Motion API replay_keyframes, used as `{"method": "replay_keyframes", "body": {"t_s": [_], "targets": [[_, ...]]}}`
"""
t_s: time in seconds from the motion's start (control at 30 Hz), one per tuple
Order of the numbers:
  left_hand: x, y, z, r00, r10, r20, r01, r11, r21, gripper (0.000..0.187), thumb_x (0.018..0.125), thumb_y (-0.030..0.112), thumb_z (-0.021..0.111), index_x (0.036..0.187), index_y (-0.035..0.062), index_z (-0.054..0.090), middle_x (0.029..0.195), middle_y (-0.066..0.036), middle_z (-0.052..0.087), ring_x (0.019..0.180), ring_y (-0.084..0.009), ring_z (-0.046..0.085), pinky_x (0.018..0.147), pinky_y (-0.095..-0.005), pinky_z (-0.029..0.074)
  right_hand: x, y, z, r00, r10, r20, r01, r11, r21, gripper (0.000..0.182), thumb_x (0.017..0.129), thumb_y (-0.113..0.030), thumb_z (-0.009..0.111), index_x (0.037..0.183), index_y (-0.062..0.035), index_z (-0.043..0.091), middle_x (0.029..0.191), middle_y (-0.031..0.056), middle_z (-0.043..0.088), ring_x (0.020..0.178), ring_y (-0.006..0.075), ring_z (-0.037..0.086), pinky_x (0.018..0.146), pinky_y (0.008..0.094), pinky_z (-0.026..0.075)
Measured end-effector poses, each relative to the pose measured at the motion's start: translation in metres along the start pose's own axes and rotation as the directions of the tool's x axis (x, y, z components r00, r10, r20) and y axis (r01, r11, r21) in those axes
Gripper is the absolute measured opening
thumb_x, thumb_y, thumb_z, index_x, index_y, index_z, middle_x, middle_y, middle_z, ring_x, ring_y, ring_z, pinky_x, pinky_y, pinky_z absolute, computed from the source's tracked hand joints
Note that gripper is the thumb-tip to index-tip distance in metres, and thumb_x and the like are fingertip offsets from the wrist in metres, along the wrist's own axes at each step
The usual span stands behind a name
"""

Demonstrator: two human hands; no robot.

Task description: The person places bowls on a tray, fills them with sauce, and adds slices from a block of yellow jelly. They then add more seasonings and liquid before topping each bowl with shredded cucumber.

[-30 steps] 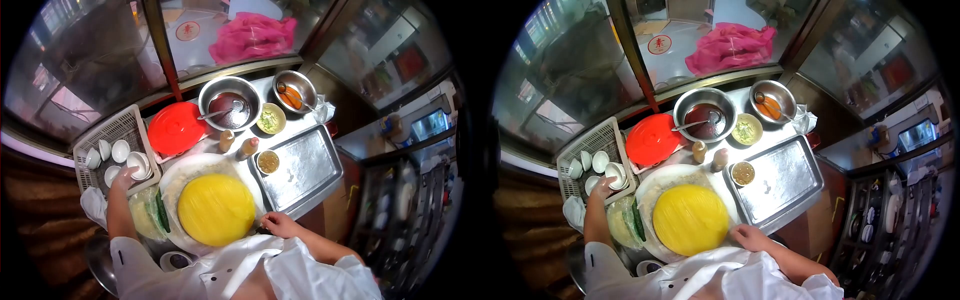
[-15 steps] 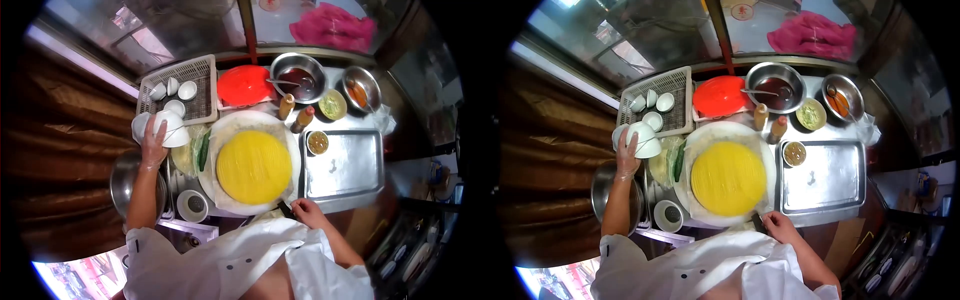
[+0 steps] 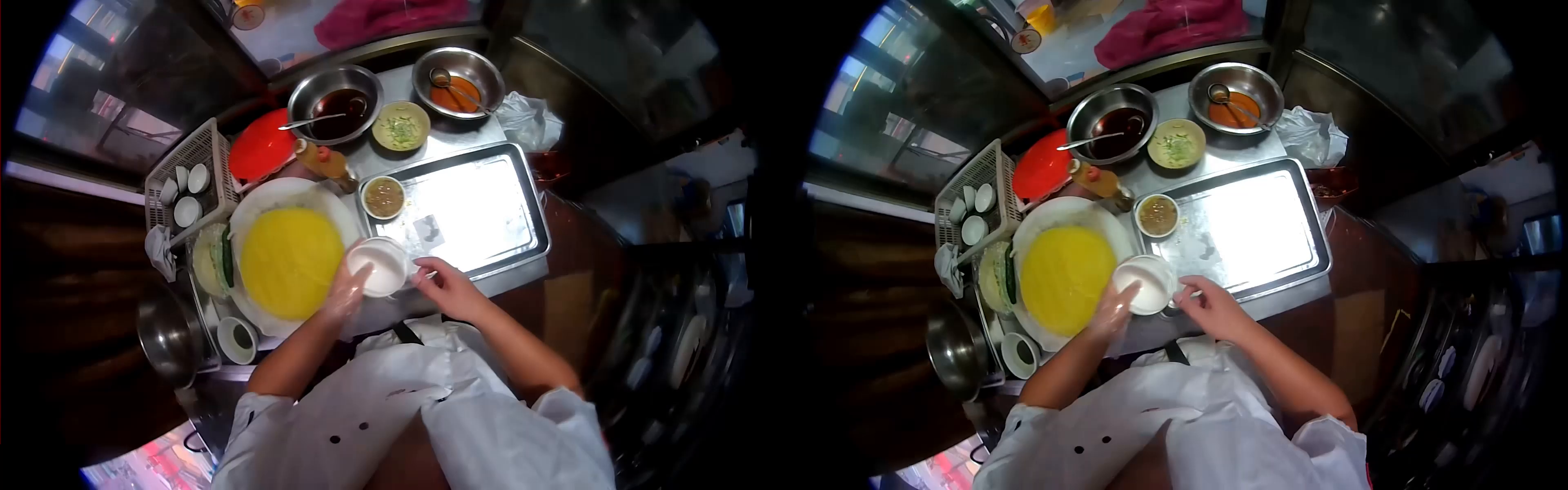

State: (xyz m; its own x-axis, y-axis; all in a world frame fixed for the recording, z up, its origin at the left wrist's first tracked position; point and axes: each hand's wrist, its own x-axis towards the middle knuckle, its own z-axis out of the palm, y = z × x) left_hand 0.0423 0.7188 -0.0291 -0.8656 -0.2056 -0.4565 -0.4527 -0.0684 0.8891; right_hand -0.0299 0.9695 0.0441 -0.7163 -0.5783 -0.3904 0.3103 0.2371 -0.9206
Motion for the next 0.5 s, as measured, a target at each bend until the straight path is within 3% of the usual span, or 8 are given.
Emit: {"method": "replay_keyframes", "body": {"t_s": [0.03,0.1,0.23,0.27,0.3,0.33,0.4,0.5], "targets": [[0.011,-0.005,0.030,1.000,-0.006,-0.012,0.006,1.000,0.001,0.056,0.100,0.013,0.060,0.152,0.0067,0.040,0.138,-0.019,0.056,0.125,-0.0292,0.058,0.105,-0.0411,0.050,-0.002,0.018,-0.023,1.000,0.002,0.013,-0.002,1.000,0.004,0.040,0.099,-0.028,0.069,0.127,0.0008,0.061,0.089,0.0009,0.062,0.074,0.0064,0.054,0.068,0.0239,0.047],[0.035,-0.005,0.084,0.894,-0.382,-0.233,0.312,0.906,-0.287,0.053,0.101,0.013,0.056,0.152,0.0111,0.039,0.134,-0.020,0.058,0.117,-0.0335,0.064,0.085,-0.0449,0.063,-0.016,0.059,-0.077,0.995,0.048,-0.085,-0.045,0.998,0.047,0.035,0.100,-0.027,0.068,0.121,0.0004,0.063,0.088,0.0008,0.063,0.075,0.0059,0.054,0.068,0.0230,0.047],[0.048,-0.012,0.095,0.856,-0.387,-0.344,0.285,0.907,-0.311,0.051,0.103,0.013,0.053,0.151,0.0151,0.038,0.131,-0.019,0.059,0.111,-0.0371,0.067,0.068,-0.0465,0.068,-0.010,0.117,-0.122,0.989,0.140,-0.056,-0.142,0.989,-0.033,0.028,0.100,-0.027,0.066,0.108,-0.0007,0.067,0.088,0.0017,0.064,0.080,0.0091,0.058,0.072,0.0259,0.048],[0.042,-0.002,0.103,0.844,-0.371,-0.388,0.264,0.916,-0.302,0.050,0.102,0.012,0.053,0.150,0.0129,0.041,0.131,-0.019,0.060,0.113,-0.0366,0.065,0.077,-0.0463,0.065,0.003,0.134,-0.125,0.993,0.054,-0.102,-0.069,0.987,-0.142,0.025,0.098,-0.025,0.064,0.106,-0.0016,0.068,0.083,0.0056,0.064,0.084,0.0177,0.063,0.075,0.0321,0.051],[0.038,0.004,0.109,0.832,-0.354,-0.428,0.243,0.925,-0.292,0.048,0.102,0.011,0.052,0.149,0.0108,0.043,0.131,-0.019,0.060,0.116,-0.0362,0.064,0.085,-0.0461,0.063,0.017,0.135,-0.128,0.994,0.057,-0.091,-0.070,0.988,-0.138,0.025,0.098,-0.025,0.064,0.106,-0.0016,0.068,0.083,0.0056,0.064,0.084,0.0177,0.063,0.075,0.0321,0.051],[0.037,-0.006,0.111,0.828,-0.354,-0.434,0.243,0.925,-0.291,0.048,0.102,0.011,0.052,0.149,0.0108,0.043,0.131,-0.019,0.060,0.116,-0.0362,0.064,0.085,-0.0461,0.063,0.036,0.129,-0.128,0.995,-0.029,-0.091,-0.003,0.941,-0.337,0.025,0.097,-0.025,0.064,0.107,-0.0020,0.067,0.086,0.0097,0.064,0.087,0.0241,0.065,0.077,0.0360,0.052],[0.033,-0.040,0.109,0.805,0.041,-0.592,0.148,0.952,0.268,0.045,0.100,0.007,0.051,0.145,0.0041,0.049,0.131,-0.021,0.061,0.123,-0.0348,0.061,0.103,-0.0433,0.051,0.075,0.134,-0.119,0.975,-0.208,-0.078,0.125,0.804,-0.582,0.028,0.093,-0.025,0.067,0.110,-0.0030,0.067,0.098,0.0165,0.064,0.094,0.0344,0.066,0.082,0.0429,0.054],[0.014,-0.055,0.119,0.713,0.140,-0.688,0.075,0.959,0.272,0.043,0.099,0.006,0.050,0.141,-0.0010,0.053,0.133,-0.022,0.060,0.128,-0.0318,0.057,0.111,-0.0393,0.041,0.115,0.117,-0.100,0.953,-0.304,-0.021,0.213,0.715,-0.666,0.036,0.088,-0.026,0.072,0.116,-0.0043,0.066,0.111,0.0188,0.061,0.100,0.0380,0.065,0.086,0.0467,0.054]]}}
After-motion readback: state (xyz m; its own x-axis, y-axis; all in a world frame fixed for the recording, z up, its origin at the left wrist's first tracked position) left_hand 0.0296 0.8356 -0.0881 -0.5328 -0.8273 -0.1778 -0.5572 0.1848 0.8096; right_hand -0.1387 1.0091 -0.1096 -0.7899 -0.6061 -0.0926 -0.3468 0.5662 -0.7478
